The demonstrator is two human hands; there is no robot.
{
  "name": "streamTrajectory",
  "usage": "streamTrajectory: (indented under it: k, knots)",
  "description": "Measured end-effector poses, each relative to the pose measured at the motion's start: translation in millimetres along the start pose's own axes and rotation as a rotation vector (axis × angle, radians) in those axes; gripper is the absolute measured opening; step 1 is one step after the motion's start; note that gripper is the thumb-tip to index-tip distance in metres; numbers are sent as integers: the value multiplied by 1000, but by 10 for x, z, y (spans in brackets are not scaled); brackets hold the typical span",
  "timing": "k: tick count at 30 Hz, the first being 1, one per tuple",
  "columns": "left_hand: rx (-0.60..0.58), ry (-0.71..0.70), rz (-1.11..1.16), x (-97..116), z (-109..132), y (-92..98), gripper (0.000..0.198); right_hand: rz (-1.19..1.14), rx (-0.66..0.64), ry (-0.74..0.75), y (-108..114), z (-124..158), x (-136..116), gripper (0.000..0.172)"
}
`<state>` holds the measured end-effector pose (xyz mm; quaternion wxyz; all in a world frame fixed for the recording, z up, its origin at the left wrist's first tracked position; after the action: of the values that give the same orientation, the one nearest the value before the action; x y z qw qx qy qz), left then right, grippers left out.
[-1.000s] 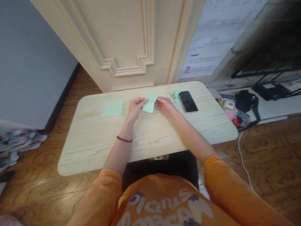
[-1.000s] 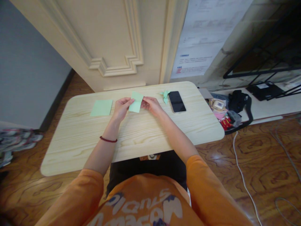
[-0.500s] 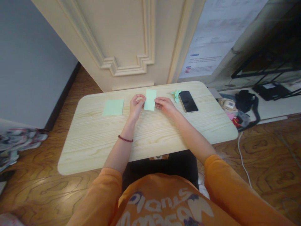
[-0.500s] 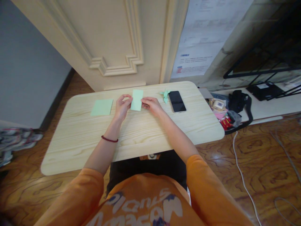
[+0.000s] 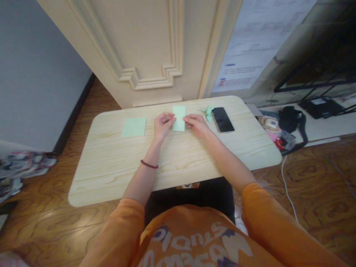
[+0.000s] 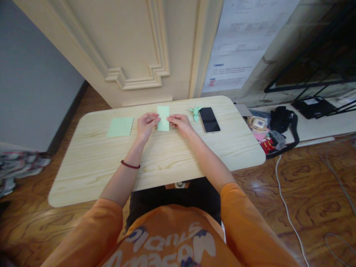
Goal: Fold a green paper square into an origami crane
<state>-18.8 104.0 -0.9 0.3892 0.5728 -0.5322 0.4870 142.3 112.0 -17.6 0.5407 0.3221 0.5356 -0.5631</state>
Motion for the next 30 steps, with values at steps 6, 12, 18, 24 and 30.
streamTrajectory:
  k: [6, 12, 18, 24, 30]
  knots:
    - [-62, -49, -44, 28, 2, -82, 47, 20, -17, 44, -21, 4, -43, 38]
    - [-162, -44, -49, -41, 50, -247, 57, 73, -5, 43, -39, 6, -23, 38]
    - [-196, -33, -24, -60, 78, -308, 65, 56, -13, 30, -67, 15, 2, 40]
    - [-224, 56, 60, -117, 75, -289, 70, -5, -45, -8, -73, 36, 1, 45]
    - [-110, 112, 131, -240, -35, -65, 46, 13, 37, 30, 84, -12, -29, 43]
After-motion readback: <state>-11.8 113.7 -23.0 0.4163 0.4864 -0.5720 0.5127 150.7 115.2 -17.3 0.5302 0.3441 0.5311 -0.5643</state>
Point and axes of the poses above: each hand's wrist, its own z-axis away from the middle knuckle, its own y-axis out of the back of the hand, x = y × z, the point moved 10 cm from there along -z, towards the middle knuckle, and after that the axes turned 7 degrees about -y, right-handed, at the moved point
